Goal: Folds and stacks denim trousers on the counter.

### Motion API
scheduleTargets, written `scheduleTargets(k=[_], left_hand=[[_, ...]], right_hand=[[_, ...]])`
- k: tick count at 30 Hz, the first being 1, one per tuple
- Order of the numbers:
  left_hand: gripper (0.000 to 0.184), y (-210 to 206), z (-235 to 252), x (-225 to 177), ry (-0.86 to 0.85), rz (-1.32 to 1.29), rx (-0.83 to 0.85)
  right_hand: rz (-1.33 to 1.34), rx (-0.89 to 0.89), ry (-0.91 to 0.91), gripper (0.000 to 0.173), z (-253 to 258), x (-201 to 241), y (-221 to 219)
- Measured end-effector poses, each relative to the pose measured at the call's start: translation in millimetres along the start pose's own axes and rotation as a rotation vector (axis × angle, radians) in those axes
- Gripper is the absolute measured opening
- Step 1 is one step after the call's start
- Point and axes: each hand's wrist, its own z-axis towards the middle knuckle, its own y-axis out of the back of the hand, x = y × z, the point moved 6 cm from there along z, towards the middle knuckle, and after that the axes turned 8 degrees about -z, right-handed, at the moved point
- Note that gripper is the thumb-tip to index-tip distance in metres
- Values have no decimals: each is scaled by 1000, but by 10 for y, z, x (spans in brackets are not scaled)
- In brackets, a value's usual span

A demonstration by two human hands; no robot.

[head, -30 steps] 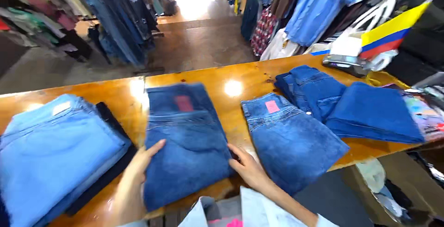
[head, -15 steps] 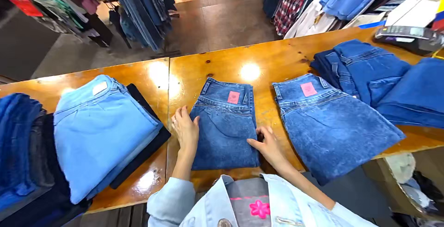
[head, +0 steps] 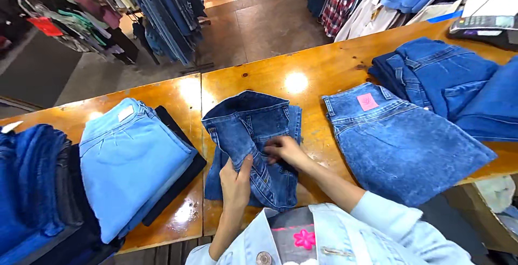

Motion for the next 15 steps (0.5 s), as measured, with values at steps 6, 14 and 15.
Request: scheduleTargets(k=[6,14,15], left_hand=[[23,58,-80,-154,-68,-31,6],[25,28,-155,-144,-97,-40,71],[25,44,-154,-135,-87,-47,57]], right_hand=[[-237,-191,309,20,14,508,-344],[-121,-14,279,28,-173,488,-616],[-332,-118,292,28,-183,538,-579]])
